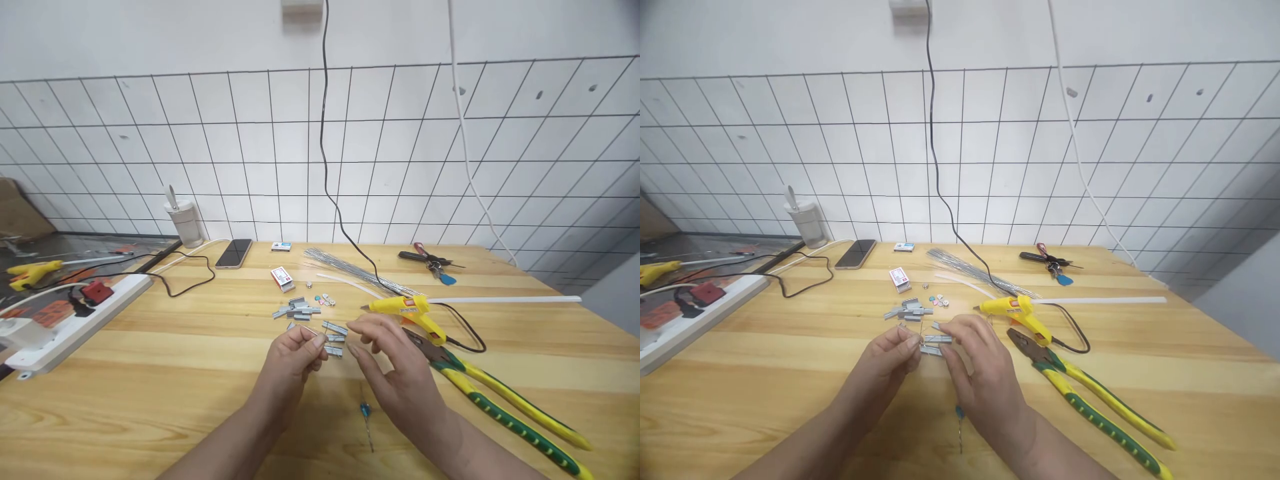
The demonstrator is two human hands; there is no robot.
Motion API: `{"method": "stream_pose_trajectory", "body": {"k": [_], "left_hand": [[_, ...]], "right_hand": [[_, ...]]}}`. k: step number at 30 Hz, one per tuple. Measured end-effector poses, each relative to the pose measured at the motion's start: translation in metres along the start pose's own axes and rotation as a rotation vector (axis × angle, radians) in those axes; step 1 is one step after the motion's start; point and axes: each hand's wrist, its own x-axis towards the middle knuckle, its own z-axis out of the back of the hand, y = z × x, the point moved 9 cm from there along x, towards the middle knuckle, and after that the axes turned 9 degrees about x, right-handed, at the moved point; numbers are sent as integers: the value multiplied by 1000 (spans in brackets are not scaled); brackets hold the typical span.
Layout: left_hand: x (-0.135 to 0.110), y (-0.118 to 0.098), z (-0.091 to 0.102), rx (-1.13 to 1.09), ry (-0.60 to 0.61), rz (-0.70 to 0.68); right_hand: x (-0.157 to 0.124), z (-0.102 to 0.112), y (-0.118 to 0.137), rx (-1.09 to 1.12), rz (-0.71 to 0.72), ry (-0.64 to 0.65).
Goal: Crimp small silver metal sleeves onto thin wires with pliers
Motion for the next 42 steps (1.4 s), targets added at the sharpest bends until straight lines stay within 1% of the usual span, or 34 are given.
{"method": "stream_pose_trajectory", "body": {"k": [1, 2, 3, 5, 8, 12, 19, 25, 31, 37, 42], "left_hand": [[-1, 0, -1, -8, 6, 7], [-1, 1, -2, -17, 13, 16], [-1, 2, -3, -26, 20, 25], [-2, 5, -5, -42, 30, 43], [-2, 7, -6, -34, 34, 53], [-3, 7, -8, -16, 49, 51], [-10, 2, -17, -82, 96, 32], [-7, 10, -18, -103, 107, 59], [-11, 4, -23, -113, 110, 50], [-13, 5, -26, -130, 139, 41], [-7, 10, -20, -147, 114, 32]], "right_hand": [[0, -2, 13, -115, 148, 35], [-2, -5, 22, -209, 259, 69], [-3, -8, 28, -284, 334, 96], [-4, -13, 36, -378, 428, 120], [-6, -18, 41, -420, 487, 123], [-8, -19, 43, -422, 511, 125], [-9, -16, 47, -436, 546, 114], [-8, -18, 48, -421, 526, 122], [-7, -18, 51, -392, 516, 99], [-6, -17, 50, -318, 459, 71], [-3, -18, 38, -239, 343, 63]]}}
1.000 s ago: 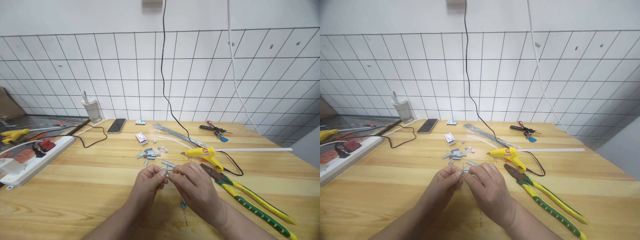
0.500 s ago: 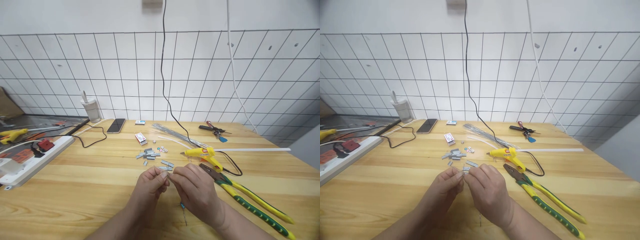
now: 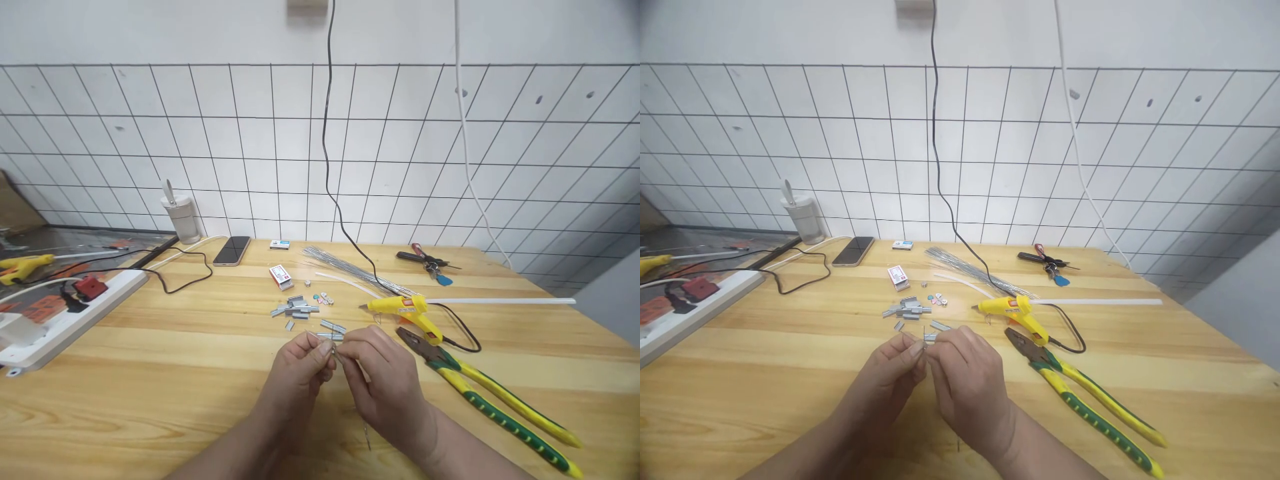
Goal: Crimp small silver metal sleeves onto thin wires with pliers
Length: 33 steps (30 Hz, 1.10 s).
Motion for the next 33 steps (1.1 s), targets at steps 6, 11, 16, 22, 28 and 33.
{"method": "stream_pose_trajectory", "body": {"k": [6, 11, 16, 22, 28, 33], "left_hand": [[9, -1, 17, 16, -70, 26], [8, -13, 18, 154, -85, -42], [3, -16, 10, 250, -41, -59], [1, -16, 6, 417, -2, -95], [-4, -18, -1, 495, 59, -116], [-7, -21, -8, 491, 71, -111]], "right_hand": [[-6, -9, -18, 4, -47, 171], [-8, -2, -41, 236, -288, 187], [-10, 4, -63, 393, -610, 79], [-39, -29, -77, 783, -1107, 128], [-43, -35, -69, 1001, -1239, 5], [-43, -36, -67, 1083, -1244, -66]]}}
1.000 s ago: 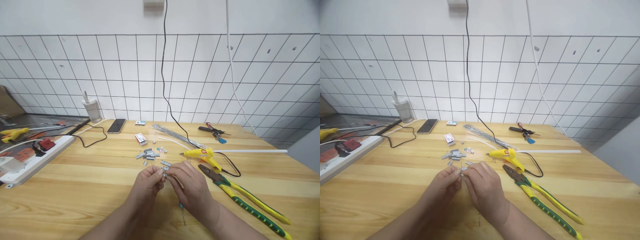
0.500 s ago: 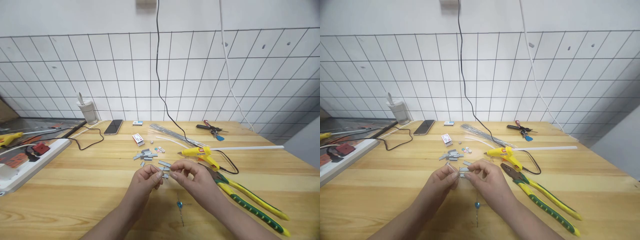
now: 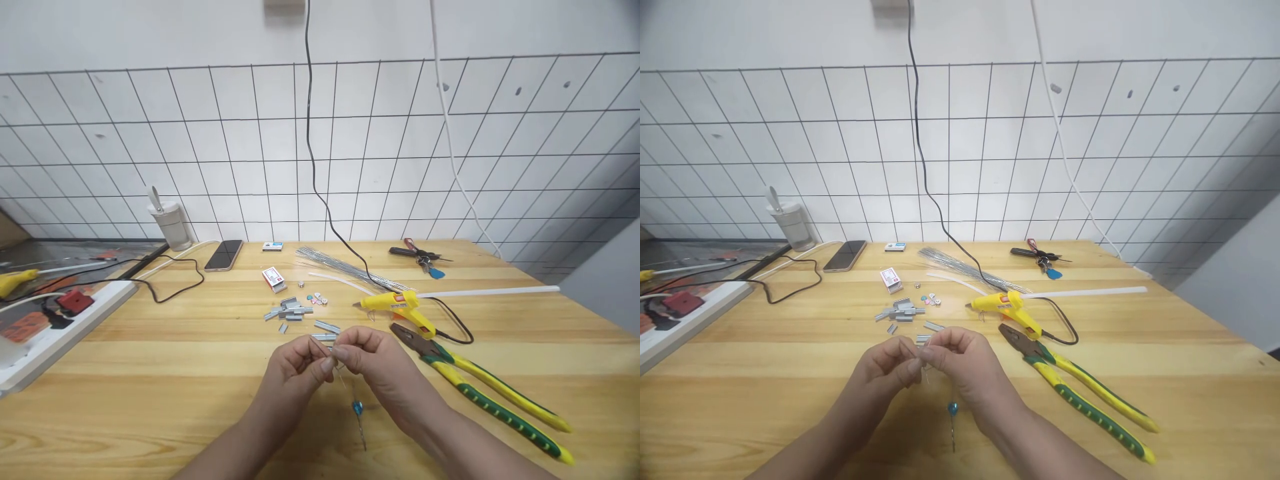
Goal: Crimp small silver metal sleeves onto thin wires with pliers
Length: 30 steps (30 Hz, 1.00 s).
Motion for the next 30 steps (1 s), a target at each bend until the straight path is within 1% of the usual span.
{"method": "stream_pose_trajectory", "body": {"k": [4, 8, 11, 13, 14, 15, 16, 18, 20, 21, 22, 23, 25, 28, 30], "left_hand": [[1, 0, -1, -6, -11, -3], [2, 4, -1, -20, -7, 10], [3, 9, 2, -6, -17, 43], [4, 11, 6, -16, -54, 60], [5, 13, 8, -32, -76, 68], [5, 14, 11, -54, -96, 76], [6, 15, 13, -79, -112, 83], [7, 16, 15, -123, -128, 92], [7, 17, 18, -137, -143, 88], [7, 16, 20, -125, -151, 79], [7, 15, 21, -97, -155, 66], [7, 13, 22, -57, -152, 48], [7, 8, 21, 29, -134, -2], [6, 1, 19, 96, -102, -61], [6, 1, 18, 102, -93, -64]], "right_hand": [[2, 0, -3, 33, 0, -4], [3, 0, -3, 24, 5, 8], [5, 0, 0, -35, -3, 58], [6, 4, 5, -120, 28, 65], [6, 8, 10, -192, 77, 58], [5, 10, 18, -288, 161, 53], [3, 9, 28, -404, 274, 61], [-7, -1, 45, -652, 539, 116], [-19, -16, 50, -843, 760, 190], [-24, -21, 50, -907, 825, 214], [-27, -24, 48, -953, 858, 227], [-28, -26, 46, -982, 864, 234], [-27, -27, 42, -984, 819, 238], [-25, -26, 41, -905, 727, 245], [-23, -25, 40, -870, 685, 244]]}}
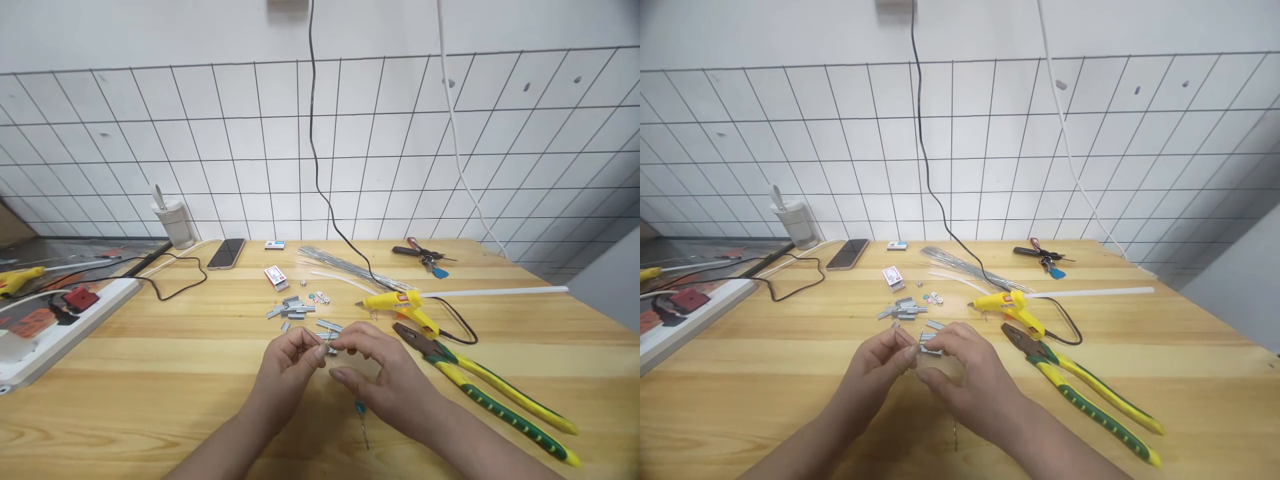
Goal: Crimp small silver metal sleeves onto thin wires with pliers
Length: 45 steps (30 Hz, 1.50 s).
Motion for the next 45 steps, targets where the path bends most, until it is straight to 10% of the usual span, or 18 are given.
{"method": "stream_pose_trajectory", "body": {"k": [25, 45], "left_hand": [[-2, -2, -6, -53, 72, 44], [-5, 19, -25, 75, 239, 205]], "right_hand": [[1, -7, -5, -51, -15, 26], [-1, -5, -23, 136, -365, 132]]}}
